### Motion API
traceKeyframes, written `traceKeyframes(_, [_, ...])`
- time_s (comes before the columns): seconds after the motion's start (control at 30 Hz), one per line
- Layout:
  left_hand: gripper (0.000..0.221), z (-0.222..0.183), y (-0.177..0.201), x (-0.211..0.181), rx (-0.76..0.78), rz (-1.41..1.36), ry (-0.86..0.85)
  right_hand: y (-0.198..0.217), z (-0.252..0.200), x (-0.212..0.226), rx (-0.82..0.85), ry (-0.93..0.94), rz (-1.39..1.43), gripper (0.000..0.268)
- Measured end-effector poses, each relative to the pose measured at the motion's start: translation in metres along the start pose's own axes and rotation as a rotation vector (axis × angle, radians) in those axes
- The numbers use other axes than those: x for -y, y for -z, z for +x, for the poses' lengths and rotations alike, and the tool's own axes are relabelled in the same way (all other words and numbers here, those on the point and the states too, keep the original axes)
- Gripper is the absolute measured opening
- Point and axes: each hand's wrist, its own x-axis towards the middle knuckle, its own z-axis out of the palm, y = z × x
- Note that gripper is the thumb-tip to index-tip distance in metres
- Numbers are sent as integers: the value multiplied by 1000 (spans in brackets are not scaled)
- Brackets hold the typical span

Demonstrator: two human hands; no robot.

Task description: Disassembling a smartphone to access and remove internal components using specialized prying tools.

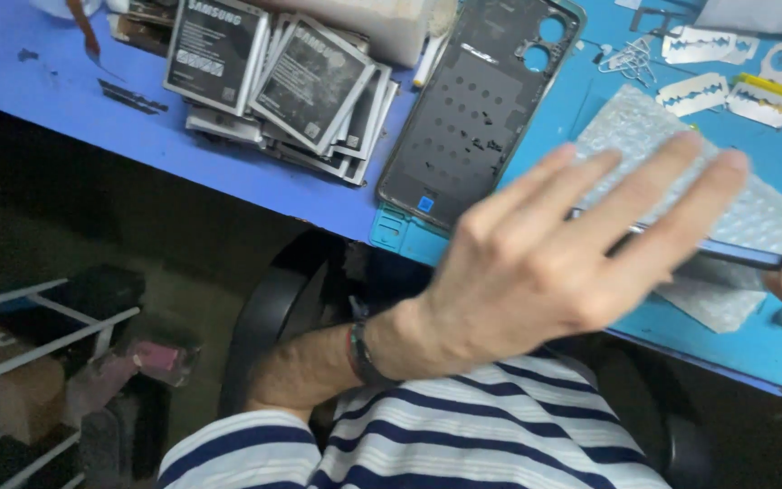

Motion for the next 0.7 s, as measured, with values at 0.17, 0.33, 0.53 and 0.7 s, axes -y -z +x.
traceKeyframes(0.17, [100, -16, 7, 18, 277, -720, 185, 24, -15, 92, 27, 422, -545, 48])
traceKeyframes(0.33, [88, -15, 0, 7, 296, -1010, 435, 15, -9, 114, -53, 442, -562, 26])
traceKeyframes(0.53, [74, -18, -8, 4, 199, -1096, 454, 11, -6, 119, -4, 499, -643, 36])
traceKeyframes(0.7, [71, -17, -7, 6, 214, -1137, 455, 5, 2, 140, -20, 534, -607, 36])
